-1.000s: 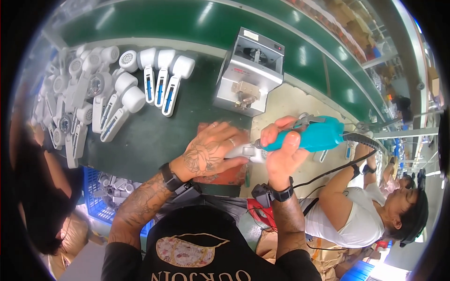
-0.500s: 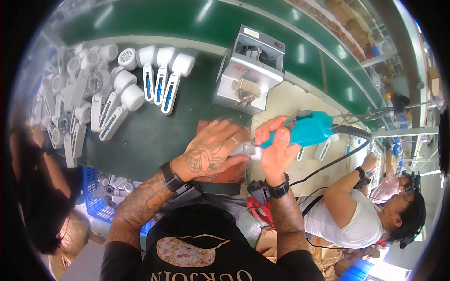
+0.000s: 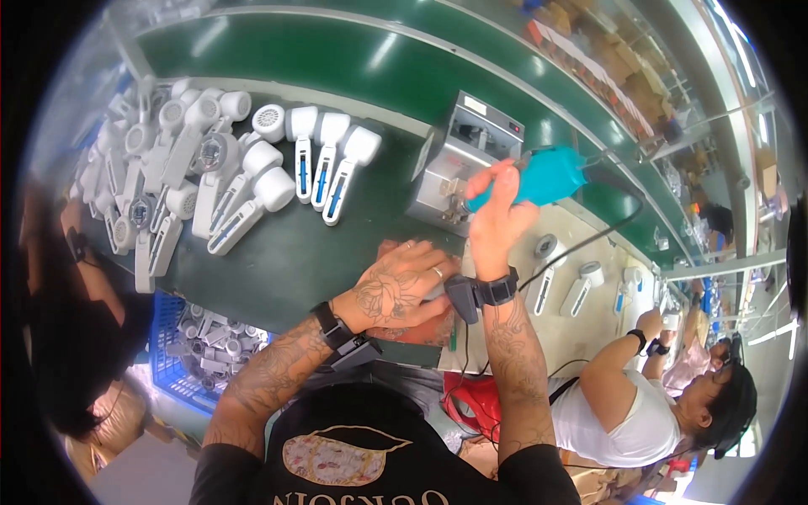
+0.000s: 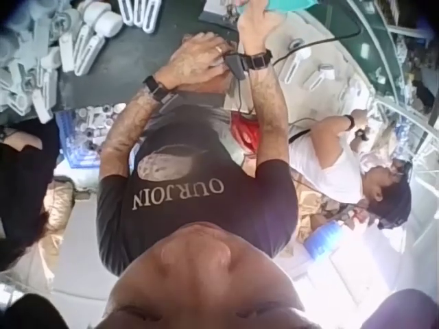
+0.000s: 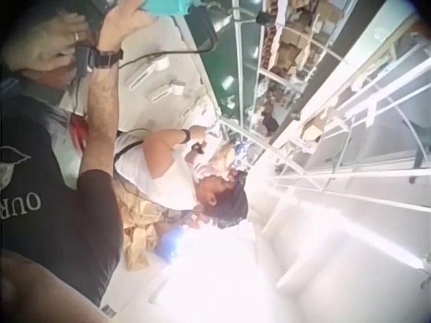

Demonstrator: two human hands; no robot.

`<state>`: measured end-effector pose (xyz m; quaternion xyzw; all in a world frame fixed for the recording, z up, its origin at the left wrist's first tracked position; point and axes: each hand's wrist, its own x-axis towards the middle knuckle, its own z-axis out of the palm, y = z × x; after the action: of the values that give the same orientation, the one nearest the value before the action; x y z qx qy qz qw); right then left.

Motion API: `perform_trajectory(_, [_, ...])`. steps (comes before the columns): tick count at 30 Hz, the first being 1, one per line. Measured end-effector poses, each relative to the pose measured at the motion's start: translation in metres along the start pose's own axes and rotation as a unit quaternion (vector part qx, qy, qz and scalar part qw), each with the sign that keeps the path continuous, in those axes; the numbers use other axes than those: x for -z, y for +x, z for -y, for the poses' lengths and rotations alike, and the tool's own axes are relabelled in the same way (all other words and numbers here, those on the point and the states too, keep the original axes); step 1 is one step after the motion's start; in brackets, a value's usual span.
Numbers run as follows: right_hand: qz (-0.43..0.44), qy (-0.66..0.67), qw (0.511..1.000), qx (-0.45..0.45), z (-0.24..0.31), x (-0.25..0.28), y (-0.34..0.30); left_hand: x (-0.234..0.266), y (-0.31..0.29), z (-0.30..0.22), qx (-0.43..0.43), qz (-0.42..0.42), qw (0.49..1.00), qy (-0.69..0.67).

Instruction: The person picks up a fan component from a blue bin, places it on a red block, and uses a power screwdriver to drive a screw into it. They then set the component aside on the table and repeat the process.

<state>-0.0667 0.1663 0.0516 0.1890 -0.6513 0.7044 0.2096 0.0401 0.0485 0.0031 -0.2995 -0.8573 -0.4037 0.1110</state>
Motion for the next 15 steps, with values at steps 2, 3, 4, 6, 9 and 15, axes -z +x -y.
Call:
perform_trajectory(2, [0.012,0.022,0.999,-0.023,-0.001,0.004,-0.002,-0.003,-0.001,0.004,-0.009,-0.001,1.000,0.002])
perform_trajectory(3, [0.009,0.022,0.999,-0.025,0.005,0.001,-0.004,-0.003,-0.002,0.005,-0.007,-0.007,1.000,0.011])
perform_trajectory(4, [0.021,0.009,0.999,-0.044,0.011,0.000,-0.006,-0.003,-0.002,0.005,-0.006,-0.012,1.000,0.017])
perform_trajectory(6, [0.029,-0.006,0.997,-0.066,0.023,0.002,-0.012,-0.001,-0.005,0.007,-0.001,-0.013,1.000,0.022])
perform_trajectory(9, [0.011,0.062,0.995,-0.079,0.054,0.029,-0.035,-0.004,-0.001,0.003,0.006,-0.025,0.999,0.019])
perform_trajectory(15, [0.051,0.034,0.993,-0.103,0.068,0.059,-0.075,0.000,0.002,0.006,0.005,0.013,1.000,0.008])
